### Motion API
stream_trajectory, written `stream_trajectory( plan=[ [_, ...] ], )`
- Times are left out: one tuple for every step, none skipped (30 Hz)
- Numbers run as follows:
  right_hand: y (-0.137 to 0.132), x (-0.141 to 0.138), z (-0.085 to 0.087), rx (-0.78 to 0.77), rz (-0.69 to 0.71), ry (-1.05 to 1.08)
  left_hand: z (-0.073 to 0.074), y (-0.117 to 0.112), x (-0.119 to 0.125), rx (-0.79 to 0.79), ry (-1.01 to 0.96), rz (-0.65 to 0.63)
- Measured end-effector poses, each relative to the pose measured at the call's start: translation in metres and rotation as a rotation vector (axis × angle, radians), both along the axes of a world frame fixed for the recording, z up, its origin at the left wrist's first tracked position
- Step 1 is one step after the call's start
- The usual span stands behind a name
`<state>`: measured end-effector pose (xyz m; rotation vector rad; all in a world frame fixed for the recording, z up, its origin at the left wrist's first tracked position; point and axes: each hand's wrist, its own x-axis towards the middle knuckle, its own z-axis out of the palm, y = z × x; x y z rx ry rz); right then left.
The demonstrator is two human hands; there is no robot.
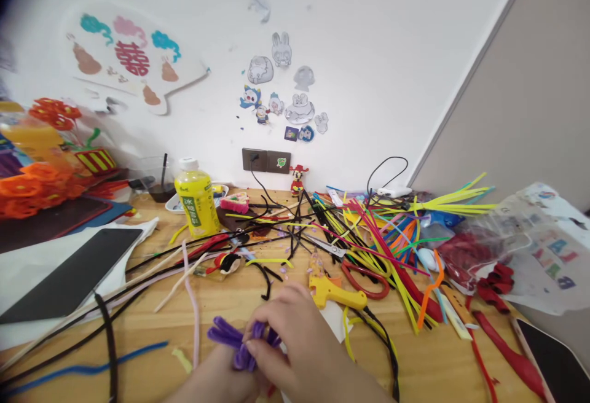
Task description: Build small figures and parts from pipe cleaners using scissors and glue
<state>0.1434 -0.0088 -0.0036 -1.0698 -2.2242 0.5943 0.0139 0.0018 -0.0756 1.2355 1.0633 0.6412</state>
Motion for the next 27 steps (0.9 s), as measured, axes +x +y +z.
stream_trajectory(
  plan=[
    [0.003, -0.002, 0.002, -0.006, -0.022, -0.013, -0.003, 0.001, -0.001, -0.047, -0.041, -0.039],
    [0.007, -0.004, 0.004, -0.016, -0.044, -0.027, -0.005, 0.002, -0.002, -0.089, -0.097, -0.057],
    [0.012, -0.006, 0.006, -0.028, -0.064, -0.041, -0.006, 0.003, -0.003, -0.143, -0.17, -0.06],
    [0.017, -0.01, 0.009, -0.036, -0.08, -0.055, -0.006, 0.003, -0.004, -0.204, -0.253, -0.042],
    [0.023, -0.013, 0.012, -0.032, -0.086, -0.069, -0.005, 0.004, -0.005, -0.273, -0.341, -0.009],
    [0.03, -0.017, 0.016, -0.018, -0.085, -0.089, -0.003, 0.004, -0.006, -0.341, -0.422, 0.033],
    [0.036, -0.021, 0.02, 0.007, -0.075, -0.121, 0.0, 0.004, -0.007, -0.4, -0.488, 0.078],
    [0.041, -0.025, 0.025, 0.031, -0.057, -0.162, 0.003, 0.003, -0.007, -0.447, -0.533, 0.119],
    [0.046, -0.029, 0.03, 0.044, -0.03, -0.209, 0.006, 0.003, -0.008, -0.481, -0.559, 0.147],
    [0.051, -0.032, 0.035, 0.053, -0.004, -0.256, 0.008, 0.004, -0.009, -0.51, -0.574, 0.165],
    [0.054, -0.035, 0.04, 0.058, 0.02, -0.293, 0.01, 0.004, -0.01, -0.536, -0.585, 0.173],
    [0.056, -0.037, 0.045, 0.067, 0.034, -0.315, 0.012, 0.004, -0.01, -0.562, -0.597, 0.175],
    [0.058, -0.038, 0.05, 0.083, 0.036, -0.314, 0.013, 0.005, -0.011, -0.58, -0.614, 0.175],
    [0.059, -0.038, 0.054, 0.102, 0.028, -0.286, 0.013, 0.005, -0.012, -0.59, -0.636, 0.171],
    [0.059, -0.037, 0.058, 0.12, 0.011, -0.233, 0.013, 0.006, -0.013, -0.596, -0.66, 0.16],
    [0.059, -0.035, 0.062, 0.139, -0.016, -0.158, 0.013, 0.006, -0.014, -0.595, -0.686, 0.146],
    [0.059, -0.031, 0.065, 0.152, -0.05, -0.068, 0.013, 0.006, -0.016, -0.587, -0.713, 0.133],
    [0.058, -0.027, 0.066, 0.152, -0.086, 0.032, 0.014, 0.006, -0.017, -0.572, -0.743, 0.124],
    [0.058, -0.021, 0.066, 0.144, -0.13, 0.137, 0.014, 0.006, -0.018, -0.549, -0.775, 0.122],
    [0.057, -0.016, 0.065, 0.126, -0.166, 0.237, 0.015, 0.006, -0.019, -0.523, -0.805, 0.127],
    [0.056, -0.01, 0.062, 0.098, -0.201, 0.338, 0.015, 0.007, -0.019, -0.496, -0.829, 0.138],
    [0.055, -0.004, 0.056, 0.083, -0.231, 0.434, 0.016, 0.007, -0.019, -0.467, -0.848, 0.161],
    [0.053, 0.001, 0.049, 0.071, -0.258, 0.498, 0.016, 0.008, -0.019, -0.442, -0.858, 0.192],
    [0.051, 0.006, 0.041, 0.024, -0.278, 0.532, 0.016, 0.009, -0.019, -0.418, -0.86, 0.231],
    [0.048, 0.009, 0.031, -0.056, -0.303, 0.553, 0.016, 0.01, -0.018, -0.397, -0.853, 0.27],
    [0.045, 0.011, 0.02, -0.137, -0.31, 0.537, 0.016, 0.01, -0.017, -0.376, -0.841, 0.308],
    [0.042, 0.012, 0.01, -0.21, -0.303, 0.513, 0.015, 0.011, -0.016, -0.357, -0.824, 0.338]
  ],
)
